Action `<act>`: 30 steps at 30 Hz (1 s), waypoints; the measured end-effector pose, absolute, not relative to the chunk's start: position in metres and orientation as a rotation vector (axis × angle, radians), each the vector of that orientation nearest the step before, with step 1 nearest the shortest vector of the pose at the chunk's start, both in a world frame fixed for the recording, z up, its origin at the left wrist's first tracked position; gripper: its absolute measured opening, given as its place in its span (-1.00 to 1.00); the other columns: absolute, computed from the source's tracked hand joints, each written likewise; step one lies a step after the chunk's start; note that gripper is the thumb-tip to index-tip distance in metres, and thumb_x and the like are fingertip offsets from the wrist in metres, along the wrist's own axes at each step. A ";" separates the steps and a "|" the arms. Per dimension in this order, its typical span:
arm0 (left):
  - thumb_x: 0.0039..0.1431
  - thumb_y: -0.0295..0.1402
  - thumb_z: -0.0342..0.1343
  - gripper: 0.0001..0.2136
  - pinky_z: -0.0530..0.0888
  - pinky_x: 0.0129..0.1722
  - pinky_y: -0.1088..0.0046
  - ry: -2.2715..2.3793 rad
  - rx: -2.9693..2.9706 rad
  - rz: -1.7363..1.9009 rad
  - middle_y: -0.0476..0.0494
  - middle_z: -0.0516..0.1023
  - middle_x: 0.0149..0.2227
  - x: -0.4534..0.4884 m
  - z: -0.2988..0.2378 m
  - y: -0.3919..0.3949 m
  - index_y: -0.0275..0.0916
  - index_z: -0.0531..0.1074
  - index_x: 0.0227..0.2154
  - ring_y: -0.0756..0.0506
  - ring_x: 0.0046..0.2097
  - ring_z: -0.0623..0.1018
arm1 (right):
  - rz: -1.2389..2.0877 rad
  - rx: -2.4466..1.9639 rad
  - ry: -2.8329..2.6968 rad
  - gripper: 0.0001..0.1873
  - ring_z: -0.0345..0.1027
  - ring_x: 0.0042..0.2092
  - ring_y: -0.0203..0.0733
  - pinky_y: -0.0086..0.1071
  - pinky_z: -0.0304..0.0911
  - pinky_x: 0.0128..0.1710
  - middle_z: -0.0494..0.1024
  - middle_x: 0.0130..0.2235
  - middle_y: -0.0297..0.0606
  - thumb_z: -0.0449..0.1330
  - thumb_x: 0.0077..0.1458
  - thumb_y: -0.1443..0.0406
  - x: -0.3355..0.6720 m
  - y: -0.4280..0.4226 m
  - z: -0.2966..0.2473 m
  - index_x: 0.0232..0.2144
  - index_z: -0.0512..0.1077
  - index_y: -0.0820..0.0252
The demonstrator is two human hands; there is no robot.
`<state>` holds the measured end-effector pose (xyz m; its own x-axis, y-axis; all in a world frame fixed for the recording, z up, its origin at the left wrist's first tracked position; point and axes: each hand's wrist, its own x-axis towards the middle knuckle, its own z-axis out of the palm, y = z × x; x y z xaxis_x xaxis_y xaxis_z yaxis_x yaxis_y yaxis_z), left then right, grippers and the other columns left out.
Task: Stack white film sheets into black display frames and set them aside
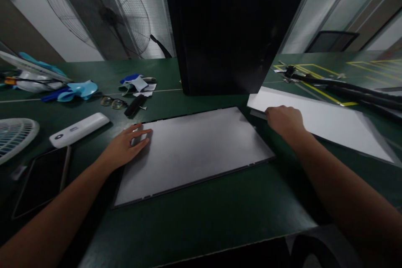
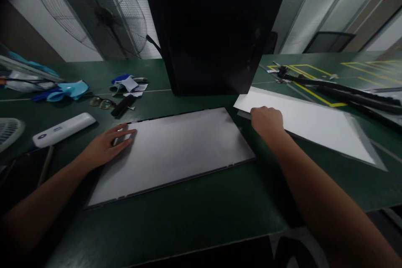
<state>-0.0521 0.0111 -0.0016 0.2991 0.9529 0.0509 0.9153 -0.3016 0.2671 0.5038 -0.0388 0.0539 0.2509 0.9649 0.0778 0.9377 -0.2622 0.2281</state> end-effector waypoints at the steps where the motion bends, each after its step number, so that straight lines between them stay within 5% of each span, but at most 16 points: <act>1: 0.36 0.06 -0.05 -0.41 0.42 0.31 -0.12 1.730 2.382 0.308 -0.25 0.23 0.50 -0.053 -0.003 0.011 -0.07 0.50 0.31 -0.41 0.31 0.49 | 0.326 2.348 1.859 -0.57 0.53 -0.11 0.23 -0.06 0.35 -0.14 0.59 -0.09 0.20 -0.02 0.38 0.28 0.494 -0.043 0.057 -0.05 0.63 0.29; 9: 0.41 0.11 -0.06 -0.44 0.38 0.35 -0.10 1.707 2.415 0.356 -0.19 0.27 0.48 -0.058 -0.010 0.015 -0.01 0.51 0.29 -0.40 0.38 0.43 | 0.324 1.772 2.532 -0.68 0.49 -0.19 -0.07 -0.23 0.30 -0.18 0.64 -0.14 -0.15 0.05 0.44 0.24 0.399 -0.087 0.063 -0.06 0.61 0.14; 14: 0.42 0.19 -0.15 -0.32 0.28 0.43 -0.08 1.672 2.414 0.464 -0.27 0.31 0.46 -0.056 -0.009 0.013 -0.16 0.45 0.32 -0.38 0.43 0.36 | 0.126 1.247 2.925 -0.74 0.50 -0.23 -0.16 -0.26 0.32 -0.21 0.64 -0.21 -0.23 0.09 0.46 0.30 0.351 -0.123 0.048 -0.06 0.59 0.16; 17: 0.41 0.24 -0.20 -0.24 0.23 0.46 -0.06 1.660 2.402 0.479 -0.31 0.33 0.45 -0.054 -0.007 0.011 -0.24 0.43 0.33 -0.37 0.45 0.33 | -0.234 0.832 3.230 -0.56 0.53 0.04 -0.10 -0.20 0.43 0.03 0.60 0.10 -0.13 0.07 0.52 0.09 0.338 -0.133 0.040 0.24 0.45 0.22; 19: 0.39 0.28 -0.22 -0.20 0.21 0.46 -0.06 1.660 2.402 0.457 -0.33 0.32 0.45 -0.053 -0.006 0.010 -0.26 0.42 0.34 -0.38 0.46 0.32 | -0.489 0.627 3.317 -0.31 0.37 0.29 -0.10 -0.16 0.33 0.29 0.42 0.32 -0.09 0.07 0.49 -0.06 0.338 -0.134 0.038 0.43 0.25 0.24; 23: 0.30 0.34 -0.08 -0.14 0.22 0.46 -0.04 1.680 2.429 0.397 -0.35 0.27 0.48 -0.052 -0.004 0.009 -0.26 0.38 0.37 -0.42 0.45 0.33 | -0.341 1.146 3.178 -0.38 0.33 0.33 0.01 0.00 0.26 0.37 0.45 0.29 -0.06 -0.01 0.51 -0.05 0.354 -0.122 0.046 0.34 0.40 0.23; 26: 0.25 0.33 -0.01 -0.12 0.21 0.47 0.01 1.703 2.429 0.369 -0.35 0.28 0.47 -0.052 -0.005 0.010 -0.28 0.36 0.38 -0.41 0.45 0.32 | 0.034 1.784 2.659 -0.45 0.48 0.14 0.11 0.11 0.39 0.20 0.58 0.13 0.01 -0.06 0.52 0.03 0.372 -0.107 0.051 0.14 0.57 0.23; 30: 0.28 0.29 -0.02 -0.15 0.20 0.48 0.03 1.745 2.399 0.396 -0.34 0.30 0.47 -0.052 -0.008 0.012 -0.29 0.34 0.39 -0.39 0.45 0.33 | 0.117 1.916 2.405 -0.37 0.54 -0.14 0.06 -0.01 0.51 -0.15 0.63 -0.04 0.02 -0.13 0.50 -0.02 0.385 -0.094 0.051 0.03 0.61 0.23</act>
